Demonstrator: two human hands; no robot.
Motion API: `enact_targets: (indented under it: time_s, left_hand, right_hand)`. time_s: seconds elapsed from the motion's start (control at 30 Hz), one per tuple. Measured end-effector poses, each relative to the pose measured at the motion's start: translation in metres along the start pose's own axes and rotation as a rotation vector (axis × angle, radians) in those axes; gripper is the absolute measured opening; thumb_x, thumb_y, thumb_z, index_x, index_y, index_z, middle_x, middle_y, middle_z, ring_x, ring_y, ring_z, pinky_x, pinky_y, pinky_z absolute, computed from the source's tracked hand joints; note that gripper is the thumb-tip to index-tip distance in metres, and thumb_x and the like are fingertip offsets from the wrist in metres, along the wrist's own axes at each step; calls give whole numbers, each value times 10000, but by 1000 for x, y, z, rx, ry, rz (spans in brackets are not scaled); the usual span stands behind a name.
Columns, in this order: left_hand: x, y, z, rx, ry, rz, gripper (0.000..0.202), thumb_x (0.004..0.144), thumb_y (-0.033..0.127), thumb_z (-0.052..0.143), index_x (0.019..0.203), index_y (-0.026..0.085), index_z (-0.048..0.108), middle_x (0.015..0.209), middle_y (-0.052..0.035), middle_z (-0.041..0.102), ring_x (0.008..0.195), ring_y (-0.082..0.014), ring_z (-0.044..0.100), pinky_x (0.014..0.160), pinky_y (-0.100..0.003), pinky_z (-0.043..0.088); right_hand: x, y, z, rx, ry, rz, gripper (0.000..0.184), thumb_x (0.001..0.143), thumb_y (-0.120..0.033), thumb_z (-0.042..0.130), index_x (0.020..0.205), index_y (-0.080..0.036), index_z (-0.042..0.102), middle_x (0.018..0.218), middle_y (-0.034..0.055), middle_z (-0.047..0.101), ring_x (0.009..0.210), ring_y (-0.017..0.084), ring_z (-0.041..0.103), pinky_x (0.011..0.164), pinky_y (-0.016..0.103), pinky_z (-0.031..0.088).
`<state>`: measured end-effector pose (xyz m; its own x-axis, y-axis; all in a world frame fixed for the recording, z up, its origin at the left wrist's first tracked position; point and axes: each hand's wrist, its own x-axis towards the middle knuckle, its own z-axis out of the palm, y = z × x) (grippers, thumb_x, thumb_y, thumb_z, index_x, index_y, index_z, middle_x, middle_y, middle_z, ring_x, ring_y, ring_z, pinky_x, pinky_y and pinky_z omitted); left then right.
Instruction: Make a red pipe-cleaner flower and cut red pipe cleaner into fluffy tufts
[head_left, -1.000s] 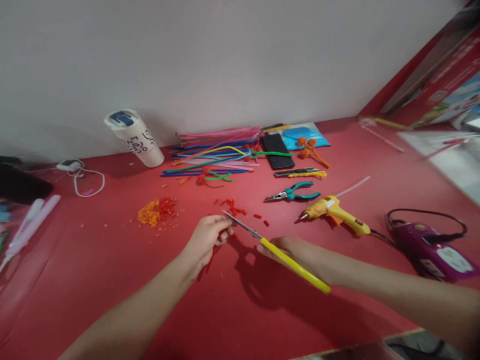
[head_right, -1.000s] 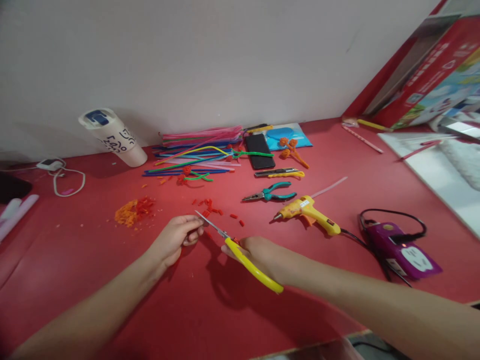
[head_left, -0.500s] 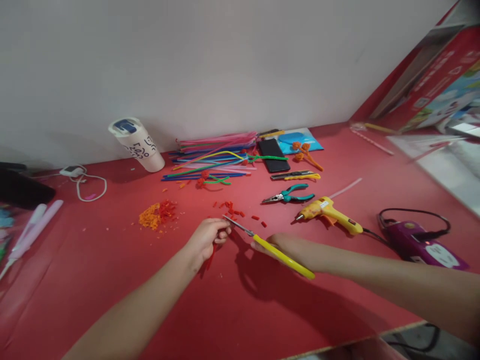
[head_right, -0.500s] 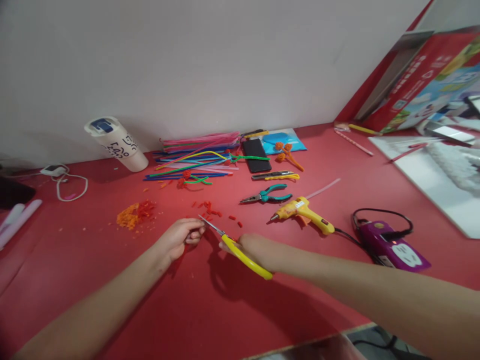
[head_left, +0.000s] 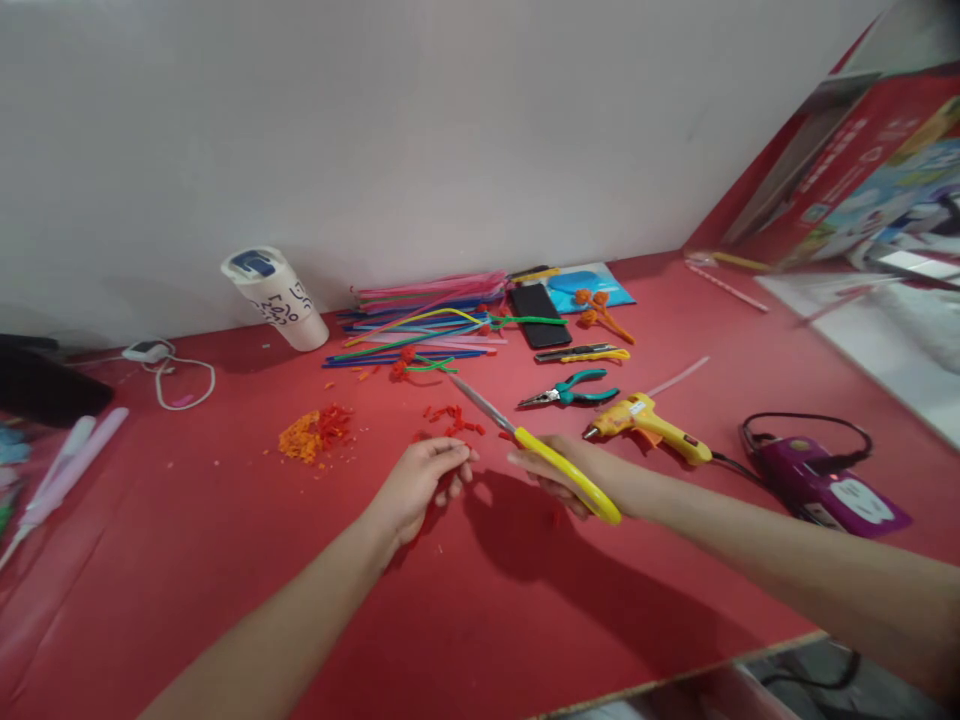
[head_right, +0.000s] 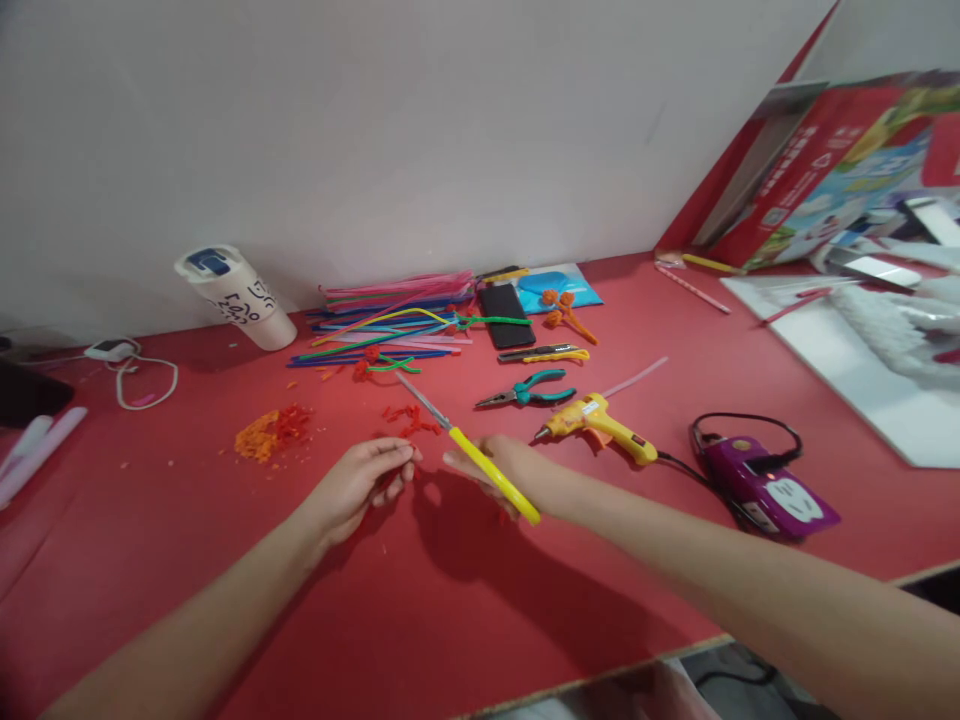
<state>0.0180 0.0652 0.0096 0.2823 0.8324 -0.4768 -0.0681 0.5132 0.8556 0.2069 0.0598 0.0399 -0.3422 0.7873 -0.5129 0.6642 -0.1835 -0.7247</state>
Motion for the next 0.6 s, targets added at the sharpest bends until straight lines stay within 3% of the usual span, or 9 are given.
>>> enact_targets:
  time_s: [0.2, 0.33, 0.6]
  left_hand:
    - [-23, 7, 17, 111, -124, -2, 212, 721, 328, 560, 630, 138, 529, 537, 31, 519, 366, -22, 292, 368, -176, 156]
    - [-29, 8, 20, 125, -150, 23, 201, 727, 322, 542, 635, 143, 537, 547, 28, 525, 383, -31, 303, 384, -190, 171]
    - [-22, -3, 22, 323, -61, 75, 130, 722, 229, 467, 680, 140, 551, 518, 20, 532, 378, -55, 341, 417, -202, 257]
  right_hand:
    - [5, -4, 11, 159, -80, -180, 450, 802, -510, 406, 484, -205, 315, 360, -81, 310, 333, 66, 384, 393, 204, 332]
    - [3, -7, 16, 123, -76, -190, 389, 826, -438, 370, 520, -199, 345, 386, -88, 306, 329, 62, 390, 390, 194, 345]
    - [6, -1, 14, -246, 78, -228, 155, 795, -327, 437, 737, -184, 455, 614, -3, 542, 515, 111, 497, 472, 212, 292]
